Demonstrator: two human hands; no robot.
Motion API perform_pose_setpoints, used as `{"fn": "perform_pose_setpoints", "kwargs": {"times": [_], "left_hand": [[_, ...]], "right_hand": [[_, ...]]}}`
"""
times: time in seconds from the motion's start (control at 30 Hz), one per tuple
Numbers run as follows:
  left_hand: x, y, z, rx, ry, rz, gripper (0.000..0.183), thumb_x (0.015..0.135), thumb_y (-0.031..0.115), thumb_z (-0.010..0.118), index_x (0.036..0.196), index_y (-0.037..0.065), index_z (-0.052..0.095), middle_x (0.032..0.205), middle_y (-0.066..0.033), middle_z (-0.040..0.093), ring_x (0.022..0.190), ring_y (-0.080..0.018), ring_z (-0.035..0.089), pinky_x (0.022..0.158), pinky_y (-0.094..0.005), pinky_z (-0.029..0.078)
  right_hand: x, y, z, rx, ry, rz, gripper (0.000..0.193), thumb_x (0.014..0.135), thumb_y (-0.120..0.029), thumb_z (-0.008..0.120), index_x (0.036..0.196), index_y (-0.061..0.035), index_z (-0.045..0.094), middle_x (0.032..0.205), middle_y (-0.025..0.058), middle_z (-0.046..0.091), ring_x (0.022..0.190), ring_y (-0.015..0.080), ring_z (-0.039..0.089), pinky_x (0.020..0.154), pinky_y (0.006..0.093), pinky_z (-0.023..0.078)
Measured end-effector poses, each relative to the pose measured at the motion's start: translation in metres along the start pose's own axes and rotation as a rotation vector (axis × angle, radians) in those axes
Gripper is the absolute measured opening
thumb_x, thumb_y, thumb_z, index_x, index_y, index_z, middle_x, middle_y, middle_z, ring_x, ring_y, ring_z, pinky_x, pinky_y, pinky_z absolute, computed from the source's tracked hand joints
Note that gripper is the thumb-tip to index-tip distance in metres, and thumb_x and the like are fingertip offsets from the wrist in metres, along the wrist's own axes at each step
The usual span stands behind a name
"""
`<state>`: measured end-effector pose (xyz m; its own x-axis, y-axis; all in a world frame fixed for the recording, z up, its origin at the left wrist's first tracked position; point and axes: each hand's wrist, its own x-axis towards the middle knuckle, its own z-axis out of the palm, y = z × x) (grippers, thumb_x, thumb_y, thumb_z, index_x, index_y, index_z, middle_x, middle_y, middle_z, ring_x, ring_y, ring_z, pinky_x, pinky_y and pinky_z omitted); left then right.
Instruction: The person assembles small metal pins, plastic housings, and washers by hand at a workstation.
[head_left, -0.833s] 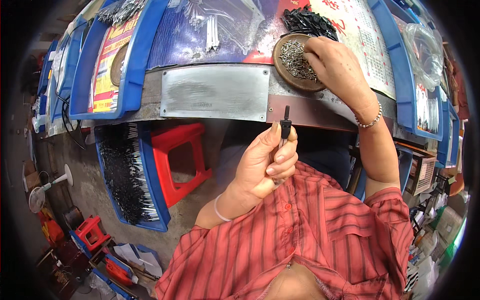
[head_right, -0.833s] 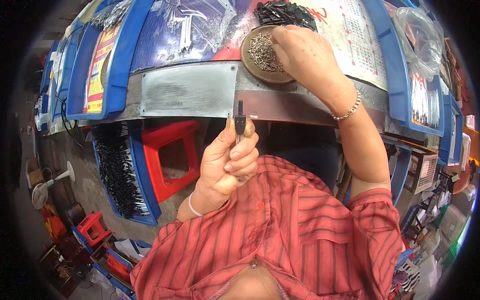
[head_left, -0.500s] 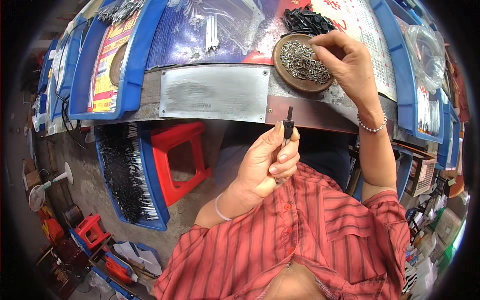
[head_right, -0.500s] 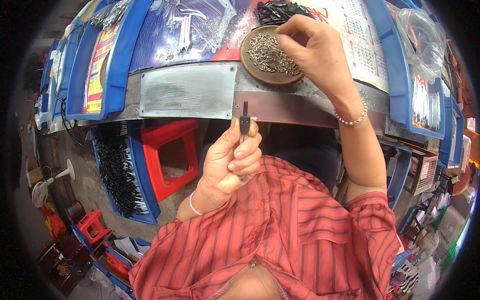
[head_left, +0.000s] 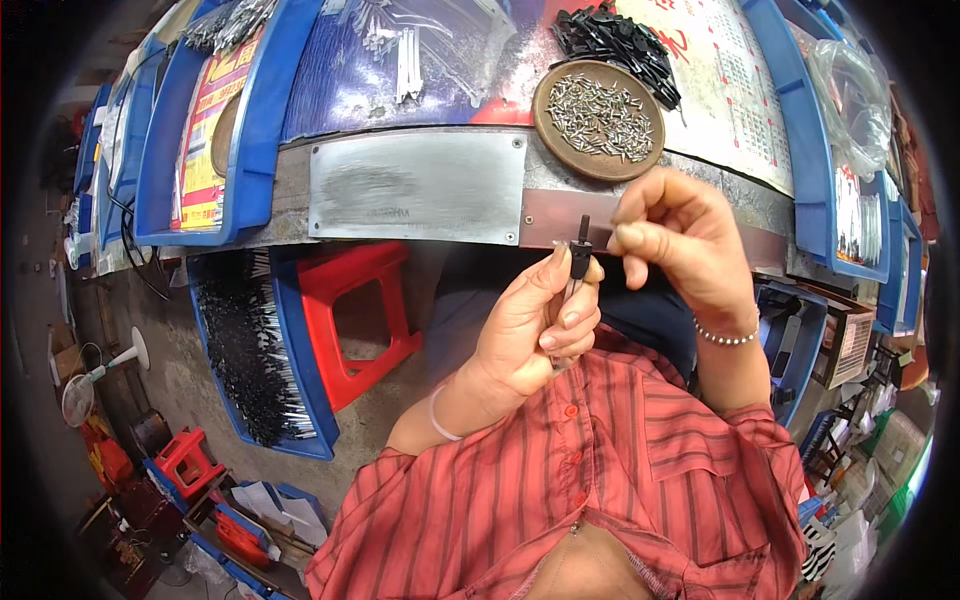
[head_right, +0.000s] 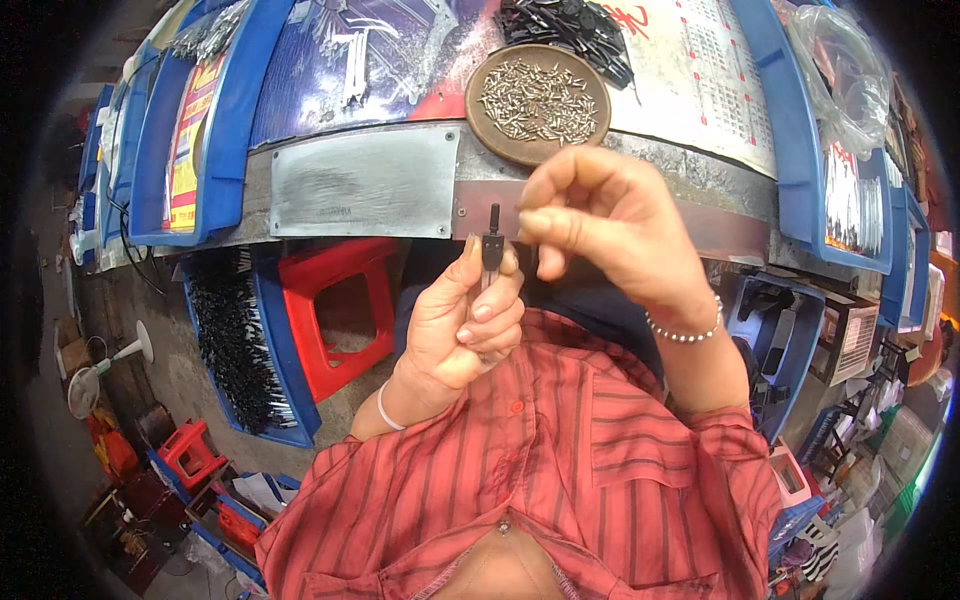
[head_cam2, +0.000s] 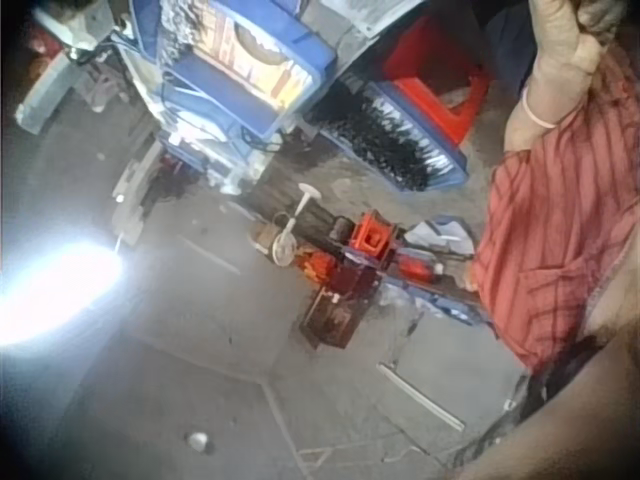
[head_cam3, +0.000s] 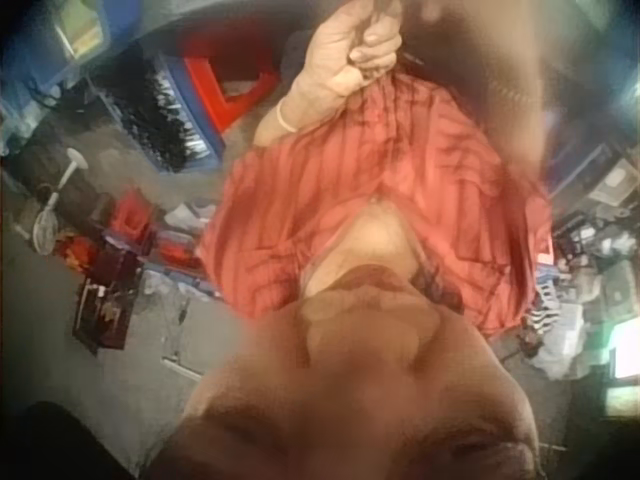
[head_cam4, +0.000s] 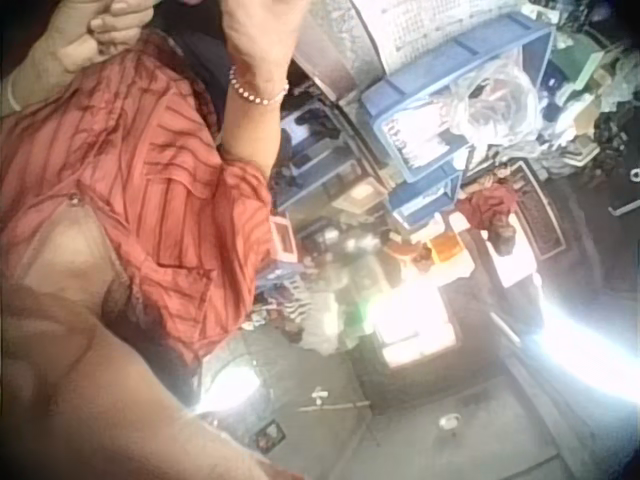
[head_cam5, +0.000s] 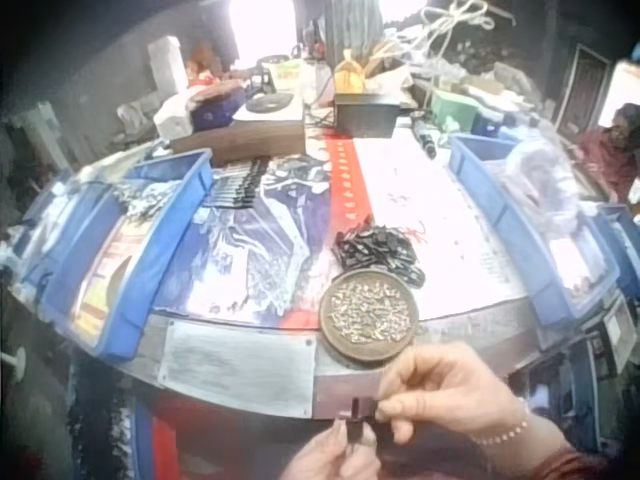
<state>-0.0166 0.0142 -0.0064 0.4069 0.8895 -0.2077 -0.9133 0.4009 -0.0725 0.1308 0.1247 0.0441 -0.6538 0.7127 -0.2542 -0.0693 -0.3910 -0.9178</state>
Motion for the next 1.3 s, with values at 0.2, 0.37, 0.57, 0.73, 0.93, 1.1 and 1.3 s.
{"fn": "perform_pose_setpoints", "kwargs": {"times": [0.2,0.37,0.57,0.73,0.93,1.1,1.3], "left_hand": [[0.001,-0.006,0.005,0.033,0.149,0.022,0.03,0.097,0.031,0.041,0.103,0.003,0.049,0.061,-0.0009,0.047,0.039,-0.004,0.032,0.036,-0.0178,0.025],[0.001,-0.011,0.011,0.093,0.13,0.021,0.027,0.097,0.031,0.041,0.104,0.006,0.045,0.06,-0.0011,0.046,0.039,-0.0032,0.032,0.035,-0.0158,0.025],[0.001,-0.012,0.01,0.165,0.136,0.069,0.024,0.097,0.03,0.042,0.104,0.007,0.044,0.06,-0.0013,0.045,0.039,-0.0032,0.032,0.035,-0.0153,0.025],[0.001,-0.014,0.013,0.263,0.152,0.113,0.02,0.096,0.027,0.044,0.102,0.008,0.044,0.069,-0.0047,0.049,0.042,-0.0028,0.034,0.036,-0.0147,0.026],[0.002,-0.015,0.005,0.22,0.117,0.097,0.02,0.096,0.027,0.044,0.099,0.007,0.044,0.077,-0.0083,0.052,0.045,-0.0023,0.035,0.037,-0.0145,0.028],[0.003,-0.013,0.003,0.204,0.042,0.059,0.021,0.096,0.027,0.045,0.097,0.006,0.044,0.075,-0.0075,0.052,0.043,-0.0023,0.034,0.036,-0.0148,0.027],[-0.001,-0.016,0.006,0.21,0.102,0.058,0.025,0.095,0.029,0.046,0.103,0.005,0.046,0.072,-0.0062,0.054,0.04,-0.0024,0.032,0.036,-0.0145,0.025]], "right_hand": [[-0.012,0.012,0.008,0.033,-0.025,-0.025,0.012,0.087,-0.006,0.059,0.092,0.0029,0.054,0.076,0.0055,0.059,0.057,0.0062,0.052,0.051,0.0181,0.043],[-0.016,0.016,0.012,-0.001,-0.006,-0.069,0.012,0.087,-0.006,0.059,0.093,0.0011,0.051,0.073,0.0031,0.056,0.057,0.0044,0.049,0.049,0.017,0.039],[-0.018,0.018,0.017,-0.077,0.033,-0.071,0.015,0.086,-0.006,0.06,0.096,-0.0001,0.049,0.074,0.0013,0.054,0.058,0.0023,0.048,0.048,0.0159,0.038],[-0.021,0.018,0.02,-0.137,0.104,-0.046,0.024,0.084,-0.006,0.062,0.103,0.0,0.048,0.074,-0.0006,0.053,0.06,0.0015,0.047,0.048,0.015,0.037],[-0.017,0.023,0.016,-0.172,0.003,0.032,0.022,0.087,-0.009,0.059,0.105,0.0014,0.052,0.078,-0.0009,0.055,0.063,0.0014,0.048,0.051,0.0154,0.038],[-0.015,0.028,0.013,-0.178,-0.03,-0.015,0.018,0.088,-0.01,0.058,0.101,0.0016,0.055,0.079,-0.0008,0.056,0.065,0.0014,0.048,0.053,0.0154,0.038],[-0.024,0.023,0.009,-0.119,-0.093,0.009,0.02,0.087,-0.007,0.059,0.104,0.003,0.055,0.084,0.0011,0.056,0.07,0.0023,0.049,0.057,0.0163,0.039]]}}
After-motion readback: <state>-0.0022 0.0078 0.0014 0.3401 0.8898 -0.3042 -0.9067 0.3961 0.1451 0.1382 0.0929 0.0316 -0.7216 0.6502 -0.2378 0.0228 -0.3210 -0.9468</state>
